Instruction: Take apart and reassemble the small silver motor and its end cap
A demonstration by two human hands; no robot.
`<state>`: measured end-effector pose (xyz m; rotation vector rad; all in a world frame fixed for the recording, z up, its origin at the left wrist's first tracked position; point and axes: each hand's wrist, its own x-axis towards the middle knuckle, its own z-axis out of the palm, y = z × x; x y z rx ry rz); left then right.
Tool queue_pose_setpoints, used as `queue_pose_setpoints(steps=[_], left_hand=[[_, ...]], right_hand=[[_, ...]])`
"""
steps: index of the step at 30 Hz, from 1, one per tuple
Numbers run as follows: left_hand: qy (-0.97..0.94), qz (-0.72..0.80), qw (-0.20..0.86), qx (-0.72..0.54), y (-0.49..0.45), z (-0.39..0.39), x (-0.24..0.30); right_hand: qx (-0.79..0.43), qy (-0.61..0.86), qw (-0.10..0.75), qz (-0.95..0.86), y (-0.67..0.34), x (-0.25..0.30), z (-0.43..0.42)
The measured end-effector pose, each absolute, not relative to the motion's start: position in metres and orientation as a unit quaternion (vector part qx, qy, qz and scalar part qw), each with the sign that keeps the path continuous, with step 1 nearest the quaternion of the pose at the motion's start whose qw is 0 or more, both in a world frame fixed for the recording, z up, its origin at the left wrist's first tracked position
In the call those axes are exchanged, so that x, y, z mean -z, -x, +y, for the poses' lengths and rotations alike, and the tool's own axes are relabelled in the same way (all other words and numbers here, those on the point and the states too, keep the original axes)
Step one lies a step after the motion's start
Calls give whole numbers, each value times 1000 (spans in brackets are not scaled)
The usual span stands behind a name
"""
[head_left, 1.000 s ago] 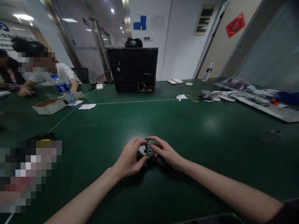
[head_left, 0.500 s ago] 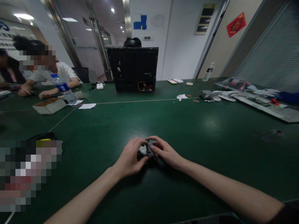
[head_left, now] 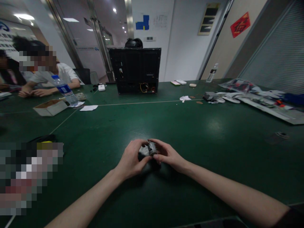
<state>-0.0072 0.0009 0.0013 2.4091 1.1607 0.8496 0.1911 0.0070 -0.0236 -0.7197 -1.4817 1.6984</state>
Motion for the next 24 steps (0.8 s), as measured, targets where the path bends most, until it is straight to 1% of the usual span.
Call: queue_pose_setpoints(steps=[8, 24], left_hand=[[-844, 416, 163, -297, 6, 2, -3], [-845, 406, 178, -299, 3, 3, -2]], right_hand=[[-663, 294, 378, -575, -193, 32, 10], [-641, 304, 388, -589, -192, 24, 8]])
